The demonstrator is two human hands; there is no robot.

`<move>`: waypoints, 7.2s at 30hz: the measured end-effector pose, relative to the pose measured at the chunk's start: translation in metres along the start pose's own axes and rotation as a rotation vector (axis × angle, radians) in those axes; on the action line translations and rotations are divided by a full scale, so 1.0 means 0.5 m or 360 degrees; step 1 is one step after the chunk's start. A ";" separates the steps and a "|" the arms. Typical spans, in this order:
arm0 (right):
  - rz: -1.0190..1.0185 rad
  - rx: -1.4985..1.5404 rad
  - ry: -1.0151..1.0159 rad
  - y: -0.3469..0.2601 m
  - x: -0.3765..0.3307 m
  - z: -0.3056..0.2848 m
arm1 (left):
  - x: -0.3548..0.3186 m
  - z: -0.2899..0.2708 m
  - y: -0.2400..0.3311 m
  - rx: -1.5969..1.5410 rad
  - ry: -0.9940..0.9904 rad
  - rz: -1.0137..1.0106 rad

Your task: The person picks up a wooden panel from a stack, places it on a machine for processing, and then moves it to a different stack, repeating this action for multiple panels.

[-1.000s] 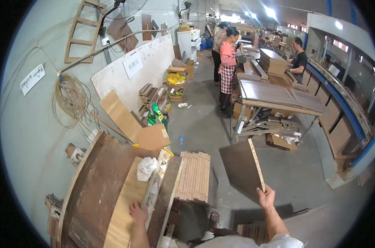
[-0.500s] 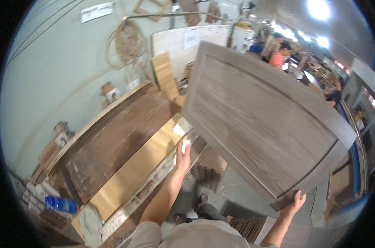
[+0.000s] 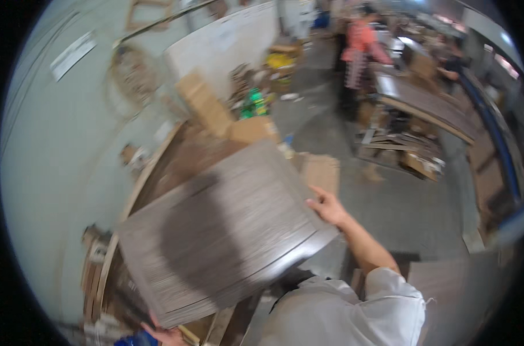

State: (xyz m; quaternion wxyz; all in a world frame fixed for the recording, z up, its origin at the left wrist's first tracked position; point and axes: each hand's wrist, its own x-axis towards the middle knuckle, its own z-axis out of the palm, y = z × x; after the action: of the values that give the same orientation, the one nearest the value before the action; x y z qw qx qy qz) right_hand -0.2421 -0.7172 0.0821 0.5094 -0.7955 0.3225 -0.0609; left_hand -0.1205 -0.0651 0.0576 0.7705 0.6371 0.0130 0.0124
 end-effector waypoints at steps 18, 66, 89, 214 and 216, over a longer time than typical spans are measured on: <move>-0.0360 -0.0261 -0.0943 -0.291 0.599 0.662 | 0.126 -0.163 -0.085 0.0557 0.0823 -0.1068; -0.0925 -0.0916 0.0126 -0.287 0.649 0.878 | 0.389 -0.117 -0.277 0.2534 0.1191 -0.0408; -0.0709 -0.0944 0.0100 -0.305 0.636 0.884 | 0.387 -0.121 -0.279 0.2482 0.1174 -0.0332; 0.2001 0.0462 0.2864 0.745 -1.132 0.044 | -0.556 0.766 -0.553 0.1837 -0.3298 -0.0627; 0.2402 0.0099 0.2702 0.720 -1.103 0.055 | -0.578 0.779 -0.551 0.1564 -0.3027 -0.0689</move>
State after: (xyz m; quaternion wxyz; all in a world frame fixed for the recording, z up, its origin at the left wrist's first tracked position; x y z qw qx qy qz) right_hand -0.8253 -0.4768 -0.1091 0.0523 -0.0867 0.9587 -0.2658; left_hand -0.3946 -0.5095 -0.1388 0.1128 0.6085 -0.4724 -0.6275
